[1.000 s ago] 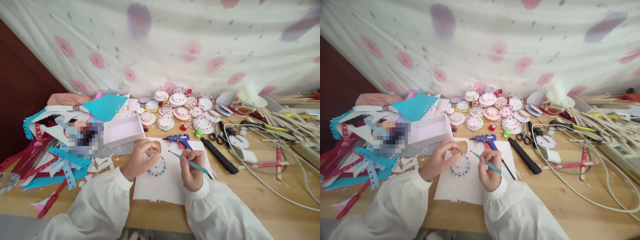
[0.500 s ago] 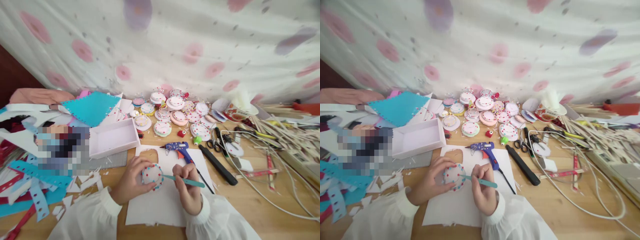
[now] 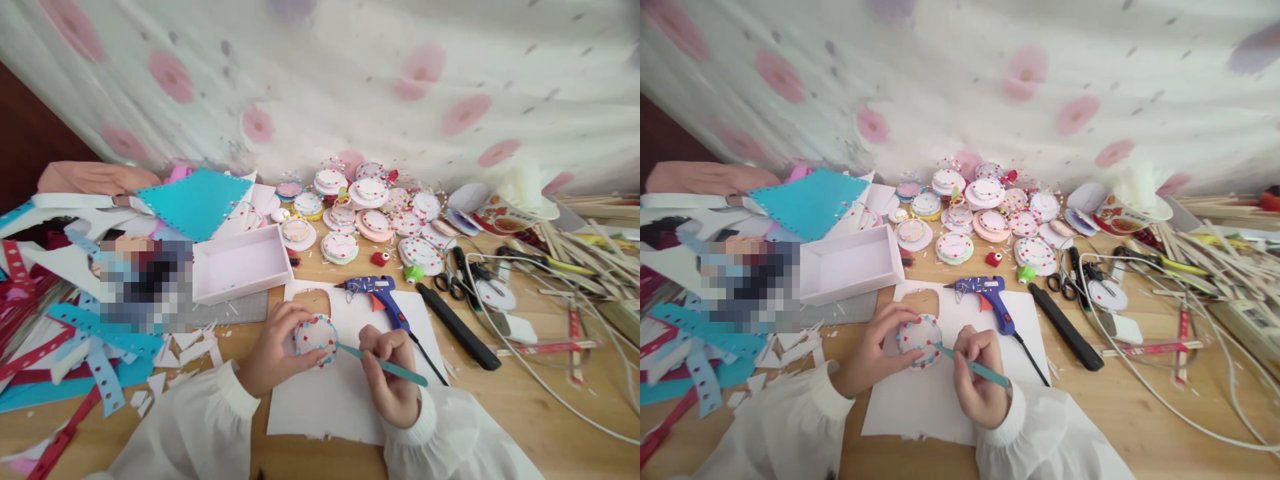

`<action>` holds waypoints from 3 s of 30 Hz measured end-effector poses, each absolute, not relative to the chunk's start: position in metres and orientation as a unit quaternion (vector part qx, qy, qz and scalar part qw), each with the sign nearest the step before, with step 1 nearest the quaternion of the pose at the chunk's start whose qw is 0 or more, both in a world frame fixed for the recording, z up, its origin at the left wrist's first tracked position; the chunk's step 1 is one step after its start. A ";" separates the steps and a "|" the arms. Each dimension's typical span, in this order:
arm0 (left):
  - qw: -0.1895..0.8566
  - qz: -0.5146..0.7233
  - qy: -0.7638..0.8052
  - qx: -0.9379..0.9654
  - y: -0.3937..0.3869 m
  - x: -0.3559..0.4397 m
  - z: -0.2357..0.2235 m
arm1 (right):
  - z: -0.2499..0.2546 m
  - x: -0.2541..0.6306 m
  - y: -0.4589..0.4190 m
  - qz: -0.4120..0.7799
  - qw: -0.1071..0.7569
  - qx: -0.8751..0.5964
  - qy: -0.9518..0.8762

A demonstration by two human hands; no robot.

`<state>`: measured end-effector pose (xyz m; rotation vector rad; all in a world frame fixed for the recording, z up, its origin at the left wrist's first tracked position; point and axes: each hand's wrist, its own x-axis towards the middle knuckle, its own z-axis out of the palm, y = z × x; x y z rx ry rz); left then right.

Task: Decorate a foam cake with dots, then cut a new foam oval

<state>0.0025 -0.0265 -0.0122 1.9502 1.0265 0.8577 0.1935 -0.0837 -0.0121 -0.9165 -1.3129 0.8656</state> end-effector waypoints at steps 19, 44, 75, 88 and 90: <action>0.389 0.345 0.397 0.756 -0.027 0.003 -0.014 | -0.016 0.194 -0.084 0.336 0.599 -0.378 -0.621; 0.395 0.356 0.390 0.752 -0.027 0.002 -0.014 | -0.012 0.194 -0.085 0.452 0.620 -0.378 -0.518; 0.401 0.358 0.386 0.749 -0.027 0.001 -0.011 | -0.017 0.195 -0.082 0.519 0.631 -0.420 -0.396; 0.406 0.352 0.383 0.751 -0.027 -0.001 -0.013 | -0.013 0.190 -0.078 0.582 0.618 -0.411 -0.332; 0.406 0.352 0.384 0.751 -0.028 -0.001 -0.013 | -0.013 0.189 -0.076 0.592 0.621 -0.410 -0.310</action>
